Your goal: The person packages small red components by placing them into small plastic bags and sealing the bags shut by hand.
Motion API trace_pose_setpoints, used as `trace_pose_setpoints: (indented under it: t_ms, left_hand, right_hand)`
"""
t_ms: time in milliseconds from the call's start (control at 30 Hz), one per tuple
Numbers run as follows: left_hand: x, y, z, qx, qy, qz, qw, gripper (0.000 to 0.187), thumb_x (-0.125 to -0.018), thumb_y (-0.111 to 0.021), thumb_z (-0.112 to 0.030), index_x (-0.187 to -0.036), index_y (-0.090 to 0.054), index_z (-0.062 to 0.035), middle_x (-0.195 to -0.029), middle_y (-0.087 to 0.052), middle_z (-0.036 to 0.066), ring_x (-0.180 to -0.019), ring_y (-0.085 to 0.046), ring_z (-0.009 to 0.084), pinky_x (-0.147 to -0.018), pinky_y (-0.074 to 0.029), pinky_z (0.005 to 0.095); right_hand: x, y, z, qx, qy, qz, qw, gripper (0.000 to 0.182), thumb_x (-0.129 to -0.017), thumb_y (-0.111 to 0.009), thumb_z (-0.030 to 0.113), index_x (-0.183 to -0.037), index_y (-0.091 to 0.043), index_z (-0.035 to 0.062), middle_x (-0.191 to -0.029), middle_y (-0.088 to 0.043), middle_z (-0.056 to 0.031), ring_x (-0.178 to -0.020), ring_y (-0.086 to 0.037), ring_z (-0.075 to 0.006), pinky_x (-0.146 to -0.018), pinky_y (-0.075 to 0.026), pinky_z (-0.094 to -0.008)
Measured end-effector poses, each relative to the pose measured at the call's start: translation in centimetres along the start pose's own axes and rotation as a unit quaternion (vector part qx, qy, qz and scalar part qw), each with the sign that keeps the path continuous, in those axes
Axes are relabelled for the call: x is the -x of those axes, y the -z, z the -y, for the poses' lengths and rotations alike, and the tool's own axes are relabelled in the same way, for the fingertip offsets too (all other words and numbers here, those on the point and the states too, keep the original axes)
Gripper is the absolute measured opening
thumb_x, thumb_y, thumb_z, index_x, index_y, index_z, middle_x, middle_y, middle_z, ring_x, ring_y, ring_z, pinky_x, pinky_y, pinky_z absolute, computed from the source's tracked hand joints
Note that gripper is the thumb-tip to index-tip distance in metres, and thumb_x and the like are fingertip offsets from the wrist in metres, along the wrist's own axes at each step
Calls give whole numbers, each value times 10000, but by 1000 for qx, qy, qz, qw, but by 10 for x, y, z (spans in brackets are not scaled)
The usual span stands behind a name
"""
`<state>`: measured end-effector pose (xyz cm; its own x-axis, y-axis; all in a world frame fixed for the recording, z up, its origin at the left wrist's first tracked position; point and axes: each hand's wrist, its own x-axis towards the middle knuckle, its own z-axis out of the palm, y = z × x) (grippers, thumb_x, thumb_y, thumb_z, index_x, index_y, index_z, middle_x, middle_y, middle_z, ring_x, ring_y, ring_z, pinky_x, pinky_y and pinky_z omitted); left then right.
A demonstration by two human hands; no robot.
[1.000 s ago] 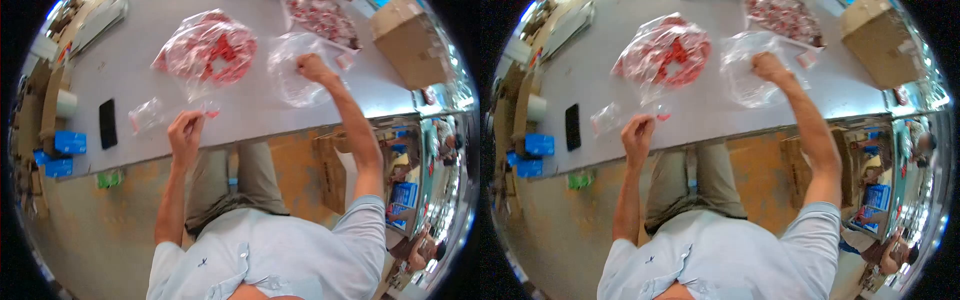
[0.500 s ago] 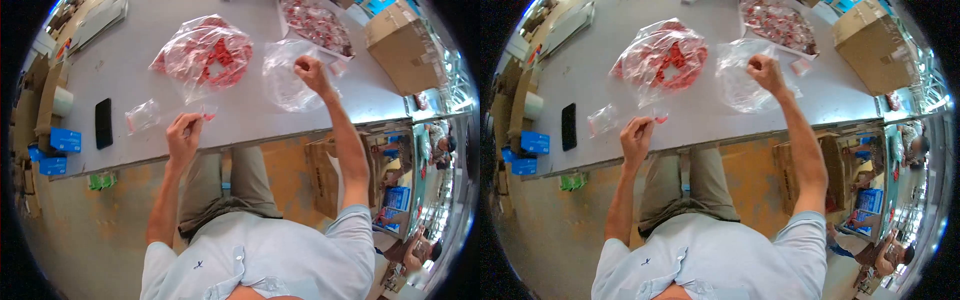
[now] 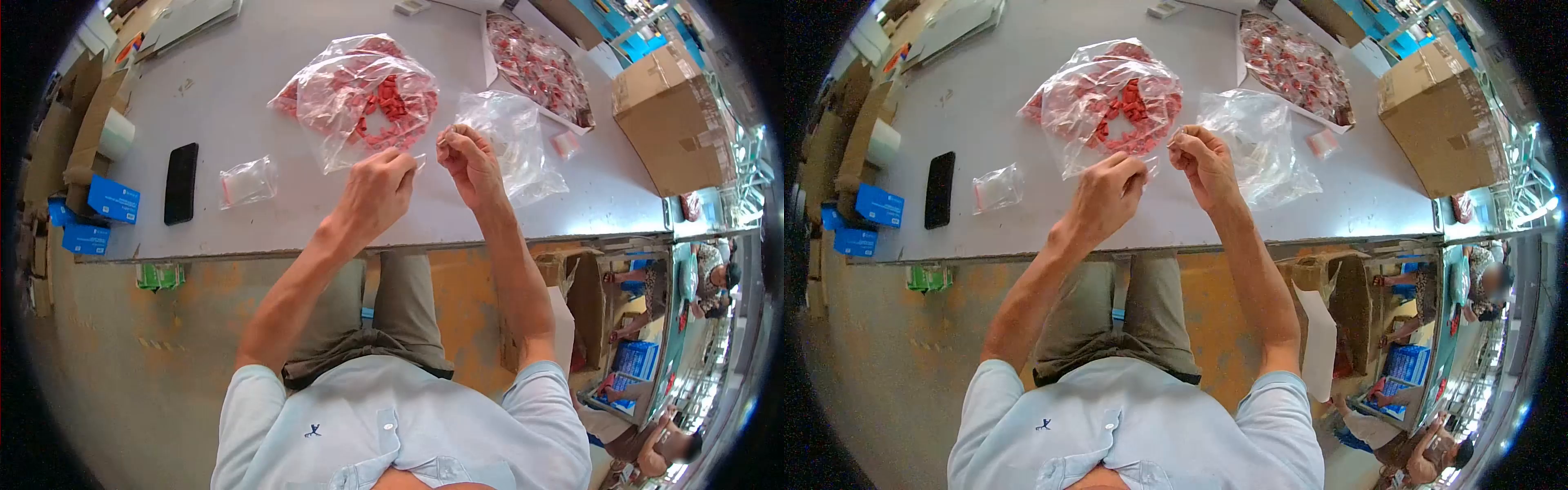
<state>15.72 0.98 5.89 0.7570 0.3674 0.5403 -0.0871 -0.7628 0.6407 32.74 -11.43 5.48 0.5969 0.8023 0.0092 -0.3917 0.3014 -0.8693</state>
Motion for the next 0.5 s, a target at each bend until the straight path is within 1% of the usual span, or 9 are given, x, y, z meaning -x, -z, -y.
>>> trace_pose_setpoints:
  t_ms: [33,167,233,267,333,367,433,467,500]
  left_hand:
    - [0,-3,5,-10,3,10,1000,70,-886,-693,29,-938,-713,-14,-881,-704,139,-767,-707,328,-687,-572,419]
    - [2,-4,18,-10,6,3,1000,69,-891,-703,22,-948,-714,-13,-901,-707,145,-791,-712,332,-710,-575,422]
    - [5,0,19,-20,25,20,999,75,-894,-711,13,-964,-720,-11,-914,-709,151,-803,-715,338,-708,-578,421]
    - [6,0,18,-19,27,20,999,75,-894,-711,13,-964,-720,-11,-914,-709,151,-803,-715,338,-708,-578,421]
    - [6,2,16,0,26,15,1000,88,-900,-712,7,-986,-724,-6,-914,-711,155,-806,-716,341,-708,-579,424]
    - [6,3,16,1,26,16,1000,88,-900,-712,7,-986,-724,-6,-914,-711,155,-806,-716,341,-708,-579,424]
    - [7,4,14,14,10,7,1000,99,-901,-716,3,-1000,-727,-6,-920,-714,156,-801,-717,342,-707,-581,423]
    - [7,6,12,13,10,7,1000,99,-901,-716,3,-1000,-727,-6,-920,-714,156,-801,-717,342,-707,-581,423]
    - [7,7,10,12,9,7,1000,98,-902,-715,7,-998,-728,-8,-920,-715,153,-796,-719,336,-704,-583,418]
  right_hand:
    - [-2,-3,-5,-4,-12,-23,1000,51,-988,-700,115,-977,-700,65,-913,-708,-30,-744,-619,-95,-679,-483,-236]
    - [-5,-8,-11,42,-22,-19,999,76,-984,-726,120,-1018,-713,53,-922,-719,-27,-794,-626,-95,-702,-498,-252]
    - [-2,-10,-13,110,23,-6,994,93,-983,-729,110,-1054,-727,51,-974,-724,-25,-865,-636,-96,-725,-513,-259]
    - [-1,-10,-15,111,20,-6,994,93,-983,-729,110,-1054,-727,51,-974,-724,-25,-865,-636,-96,-725,-513,-259]
    - [0,-12,-19,200,94,37,975,114,-981,-732,99,-1082,-734,48,-1066,-719,-29,-951,-643,-109,-755,-527,-265]
    - [0,-13,-19,200,94,37,975,114,-981,-732,99,-1082,-734,48,-1066,-719,-29,-951,-643,-109,-755,-527,-265]
    - [1,-16,-19,307,160,57,937,119,-958,-750,81,-1073,-746,51,-1149,-707,-41,-1009,-656,-136,-785,-537,-270]
    - [2,-16,-17,306,161,57,937,119,-958,-750,81,-1073,-746,51,-1149,-707,-41,-1009,-656,-136,-785,-537,-270]
    - [2,-15,-15,364,166,82,913,123,-965,-744,70,-1084,-737,37,-1194,-675,-51,-1029,-648,-135,-822,-538,-285]
